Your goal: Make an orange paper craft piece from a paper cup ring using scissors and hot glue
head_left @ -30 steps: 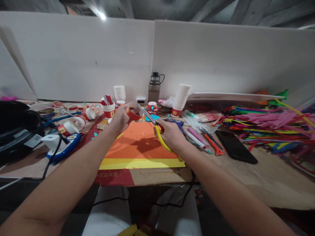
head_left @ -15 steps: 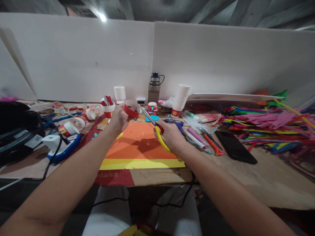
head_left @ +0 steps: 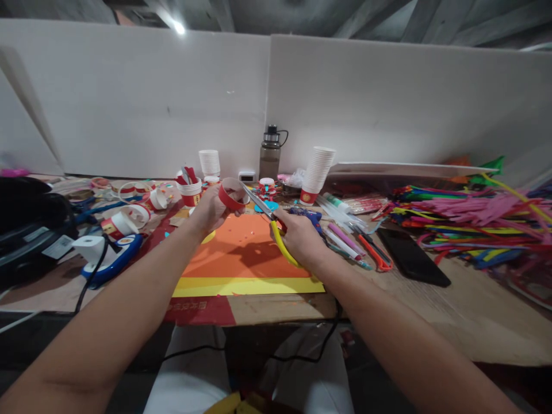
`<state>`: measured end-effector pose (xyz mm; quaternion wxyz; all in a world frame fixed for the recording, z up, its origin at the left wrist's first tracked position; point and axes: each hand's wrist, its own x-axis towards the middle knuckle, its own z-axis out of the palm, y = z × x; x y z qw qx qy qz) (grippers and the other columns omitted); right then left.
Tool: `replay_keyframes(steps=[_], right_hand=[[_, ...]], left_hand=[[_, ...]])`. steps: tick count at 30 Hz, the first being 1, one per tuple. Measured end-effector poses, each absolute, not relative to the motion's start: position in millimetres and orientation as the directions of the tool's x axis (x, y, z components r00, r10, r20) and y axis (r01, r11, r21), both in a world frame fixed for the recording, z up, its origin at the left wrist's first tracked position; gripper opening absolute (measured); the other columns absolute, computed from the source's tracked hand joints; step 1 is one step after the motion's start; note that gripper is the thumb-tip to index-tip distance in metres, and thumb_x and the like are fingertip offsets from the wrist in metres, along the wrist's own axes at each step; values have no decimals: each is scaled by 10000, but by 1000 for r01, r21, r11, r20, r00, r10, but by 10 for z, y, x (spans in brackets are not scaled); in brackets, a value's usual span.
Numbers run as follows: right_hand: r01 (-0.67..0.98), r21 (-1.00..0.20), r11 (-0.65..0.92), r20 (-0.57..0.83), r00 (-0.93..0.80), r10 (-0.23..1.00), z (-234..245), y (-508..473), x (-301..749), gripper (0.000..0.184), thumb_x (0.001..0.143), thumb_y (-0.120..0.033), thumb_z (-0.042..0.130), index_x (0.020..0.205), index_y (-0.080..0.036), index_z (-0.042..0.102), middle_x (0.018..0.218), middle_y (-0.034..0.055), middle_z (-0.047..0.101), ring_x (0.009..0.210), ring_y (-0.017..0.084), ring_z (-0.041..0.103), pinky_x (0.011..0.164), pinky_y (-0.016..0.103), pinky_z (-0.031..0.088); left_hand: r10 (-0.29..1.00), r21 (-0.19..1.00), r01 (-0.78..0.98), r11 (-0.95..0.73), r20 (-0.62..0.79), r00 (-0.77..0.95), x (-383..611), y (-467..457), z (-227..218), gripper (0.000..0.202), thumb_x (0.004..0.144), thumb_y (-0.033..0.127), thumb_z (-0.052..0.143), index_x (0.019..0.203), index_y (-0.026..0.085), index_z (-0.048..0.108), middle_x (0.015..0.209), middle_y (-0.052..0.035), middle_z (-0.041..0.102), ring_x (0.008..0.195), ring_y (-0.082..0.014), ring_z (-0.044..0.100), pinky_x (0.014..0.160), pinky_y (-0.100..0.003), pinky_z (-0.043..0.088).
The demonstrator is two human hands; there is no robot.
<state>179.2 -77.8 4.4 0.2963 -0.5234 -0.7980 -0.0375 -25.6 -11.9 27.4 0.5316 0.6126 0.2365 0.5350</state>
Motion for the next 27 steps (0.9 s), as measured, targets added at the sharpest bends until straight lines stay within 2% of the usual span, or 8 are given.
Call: replay_keyframes(steps=[7,13,19,27], right_hand=[[842,-293,452,510,-263,819,59,-790,1777,121,830,-252,518,881,-214,620,734,34,655,615,160,526,595,261,318],[826,-326,460,495,-266,827,51,-769,1781,103,822,-246,533,872,-213,616,693,15,617,590,147,502,576,250,314],[834,-283,473,531,-274,802,20,-748,1790,163,853,-290,530,955,-200,619,728,24,608,614,146,484,590,251,313],[848,-256,464,535,-276,799,40,-780,1795,172,859,-269,506,947,-203,639,754,41,643,632,156,509,597,260,311]], left_hand=[[852,902,-276,-332,412,322,-278,-152,313,248,727,338,740,735,125,612,646,-22,598,515,-96,575,424,-189,394],[872,864,-307,-399,461,166,-279,-71,273,249,719,361,743,747,152,611,628,-4,607,476,-87,540,404,-196,371],[873,894,-264,-362,424,241,-244,-120,278,269,688,355,752,709,145,585,598,6,590,449,-89,537,385,-197,375],[865,900,-276,-339,413,285,-272,-127,300,309,677,380,784,715,131,606,619,-11,606,448,-82,535,392,-194,392]])
